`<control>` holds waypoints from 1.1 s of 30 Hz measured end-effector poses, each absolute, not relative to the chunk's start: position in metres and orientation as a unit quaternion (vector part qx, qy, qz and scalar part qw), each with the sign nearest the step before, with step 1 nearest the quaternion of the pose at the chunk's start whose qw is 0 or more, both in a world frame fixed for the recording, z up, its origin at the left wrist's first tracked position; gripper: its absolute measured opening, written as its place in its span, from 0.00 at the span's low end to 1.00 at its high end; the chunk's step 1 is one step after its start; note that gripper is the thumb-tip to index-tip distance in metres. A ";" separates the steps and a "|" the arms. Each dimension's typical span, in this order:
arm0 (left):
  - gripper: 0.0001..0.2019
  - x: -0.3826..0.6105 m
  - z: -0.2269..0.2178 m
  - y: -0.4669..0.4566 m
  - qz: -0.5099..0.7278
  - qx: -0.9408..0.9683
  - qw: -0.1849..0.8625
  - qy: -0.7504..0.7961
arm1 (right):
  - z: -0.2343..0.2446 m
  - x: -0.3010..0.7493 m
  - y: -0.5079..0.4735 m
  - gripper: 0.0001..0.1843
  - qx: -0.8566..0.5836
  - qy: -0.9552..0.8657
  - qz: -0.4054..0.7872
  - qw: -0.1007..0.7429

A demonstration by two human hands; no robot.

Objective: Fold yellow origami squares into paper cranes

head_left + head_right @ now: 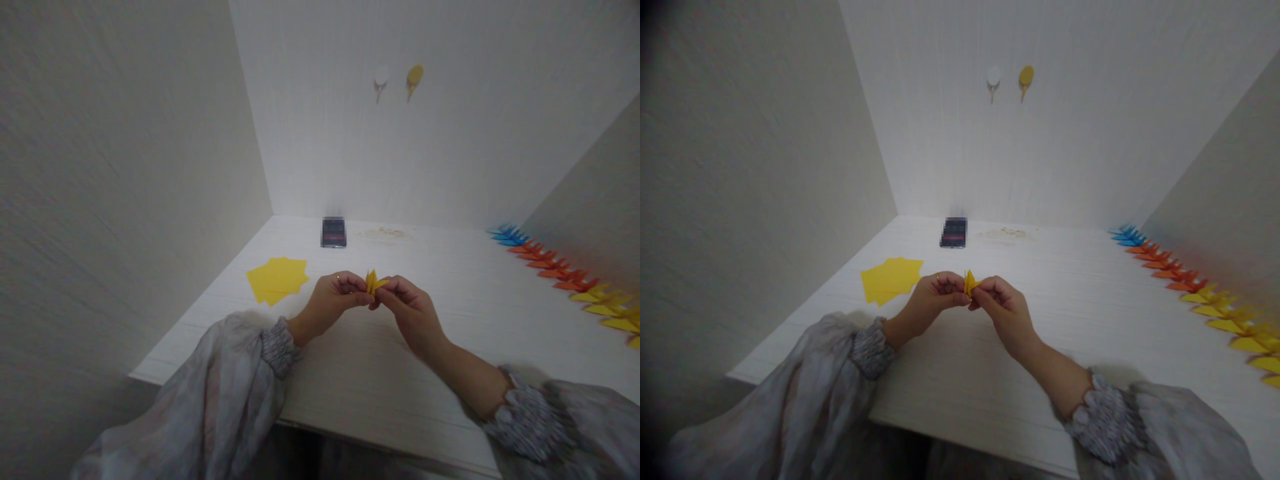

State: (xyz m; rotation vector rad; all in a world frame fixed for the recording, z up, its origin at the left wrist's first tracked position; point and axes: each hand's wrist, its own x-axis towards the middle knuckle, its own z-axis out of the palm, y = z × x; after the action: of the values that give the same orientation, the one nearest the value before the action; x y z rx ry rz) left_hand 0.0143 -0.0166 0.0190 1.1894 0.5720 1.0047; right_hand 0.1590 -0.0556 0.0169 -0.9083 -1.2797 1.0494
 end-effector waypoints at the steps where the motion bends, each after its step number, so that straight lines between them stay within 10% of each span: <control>1: 0.12 0.014 0.020 -0.017 0.443 0.527 0.680 0.251 | 0.017 0.159 -0.056 0.01 -0.393 -0.551 0.446 0.586; 33: 0.11 0.012 0.016 -0.017 0.357 0.534 0.729 0.236 | 0.020 0.155 -0.061 0.06 -0.464 -0.527 0.392 0.594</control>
State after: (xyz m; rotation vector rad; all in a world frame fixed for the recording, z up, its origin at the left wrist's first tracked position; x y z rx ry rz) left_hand 0.0123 -0.0170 0.0163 1.1767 0.5203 0.7872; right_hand 0.1548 -0.0612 0.0200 -1.0791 -1.2240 0.9098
